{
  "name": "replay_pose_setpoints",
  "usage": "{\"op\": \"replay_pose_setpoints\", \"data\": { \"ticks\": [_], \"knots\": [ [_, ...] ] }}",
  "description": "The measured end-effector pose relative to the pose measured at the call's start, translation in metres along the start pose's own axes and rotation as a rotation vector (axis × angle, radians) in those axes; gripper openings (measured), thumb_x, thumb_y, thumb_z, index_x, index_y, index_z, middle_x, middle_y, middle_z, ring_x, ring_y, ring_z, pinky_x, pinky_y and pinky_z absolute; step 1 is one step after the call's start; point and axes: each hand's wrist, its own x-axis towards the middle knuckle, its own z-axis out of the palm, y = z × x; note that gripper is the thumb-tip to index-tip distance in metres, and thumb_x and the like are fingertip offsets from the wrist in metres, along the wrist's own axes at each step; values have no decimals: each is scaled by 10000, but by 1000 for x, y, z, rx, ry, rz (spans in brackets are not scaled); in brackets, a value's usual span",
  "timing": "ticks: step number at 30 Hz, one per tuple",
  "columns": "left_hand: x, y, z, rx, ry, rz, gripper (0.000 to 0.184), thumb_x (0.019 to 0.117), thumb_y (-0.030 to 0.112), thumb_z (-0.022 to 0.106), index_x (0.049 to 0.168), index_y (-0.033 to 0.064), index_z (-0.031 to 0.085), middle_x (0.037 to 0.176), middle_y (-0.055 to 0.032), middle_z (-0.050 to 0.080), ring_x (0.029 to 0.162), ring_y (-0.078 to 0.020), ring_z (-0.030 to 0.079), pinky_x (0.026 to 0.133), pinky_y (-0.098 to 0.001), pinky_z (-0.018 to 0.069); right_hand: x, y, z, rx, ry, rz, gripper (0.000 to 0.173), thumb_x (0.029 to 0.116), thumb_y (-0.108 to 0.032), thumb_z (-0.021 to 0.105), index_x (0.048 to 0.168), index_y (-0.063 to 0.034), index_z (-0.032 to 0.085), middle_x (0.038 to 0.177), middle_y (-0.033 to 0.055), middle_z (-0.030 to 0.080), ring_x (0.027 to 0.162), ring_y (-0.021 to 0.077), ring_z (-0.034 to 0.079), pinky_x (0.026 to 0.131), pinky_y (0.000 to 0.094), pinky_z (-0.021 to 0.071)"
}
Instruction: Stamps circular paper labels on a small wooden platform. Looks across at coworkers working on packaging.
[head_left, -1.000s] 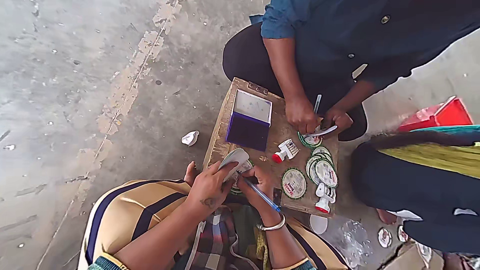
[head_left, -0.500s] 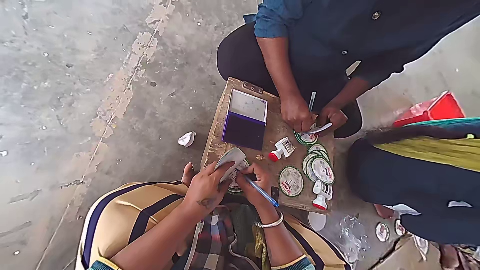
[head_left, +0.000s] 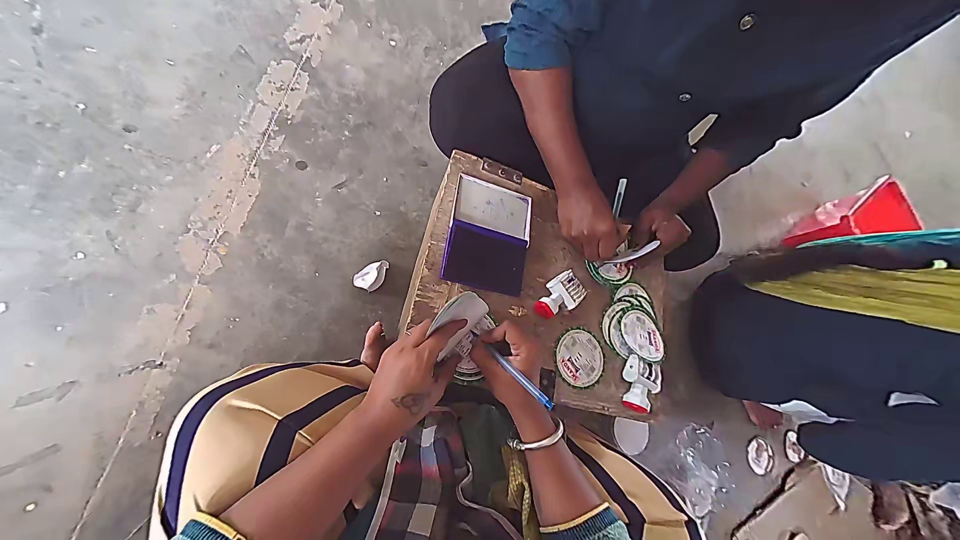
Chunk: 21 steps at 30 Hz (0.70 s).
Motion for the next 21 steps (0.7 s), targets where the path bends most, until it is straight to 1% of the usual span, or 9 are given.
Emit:
{"op": "replay_pose_setpoints", "data": {
  "ticks": [2,4,6,10,14,17,19,21],
  "knots": [
    [2,-1,0,14,6,9,391,841,145,717,1230,109,739,1123,-165,748,957,-334,739,831,-553,533,2,-2,1,5,8,-3,91,803,-98,692,763,-31,646,689,-35,652,603,-65,564,567,120,467],
    [1,-1,0,14,11,19,388,842,145,714,1226,101,740,1107,-169,746,942,-333,736,814,-543,532,2,-2,1,11,13,-2,82,803,-95,693,772,-23,667,693,-32,655,609,-67,568,573,118,472],
    [1,-2,0,20,8,23,382,851,160,708,1228,105,740,1125,-165,746,954,-331,739,821,-543,536,1,-1,1,0,27,-7,84,806,-101,689,771,-26,671,693,-31,657,615,-67,570,576,120,471],
    [0,-2,1,24,16,29,381,849,158,706,1224,98,741,1085,-172,746,909,-335,737,788,-535,539,1,1,1,-13,28,-16,93,809,-110,686,762,-38,651,683,-40,642,608,-61,563,570,126,467],
    [1,-2,1,26,17,30,383,849,155,712,1227,96,740,1092,-172,748,921,-334,739,801,-537,538,2,1,1,-16,31,-9,90,812,-116,688,769,-39,667,688,-35,654,620,-54,582,582,134,483],
    [1,-2,1,28,13,33,375,856,159,707,1225,101,741,1105,-165,749,939,-334,740,824,-557,535,1,0,1,-6,25,-10,92,801,-111,681,747,-53,632,661,-50,619,590,-57,552,557,128,458],
    [1,-3,1,32,21,34,368,861,158,700,1223,107,743,1108,-159,751,951,-335,742,844,-570,533,3,1,2,11,28,-24,91,803,-96,686,748,-36,646,665,-41,633,589,-60,557,555,122,466],
    [-1,-2,1,35,8,55,359,871,144,687,1222,105,745,1093,-162,749,941,-341,739,840,-575,530,-2,0,1,37,81,-12,62,798,-76,682,769,-29,652,705,-41,653,634,-63,581,602,125,486]
  ]
}}
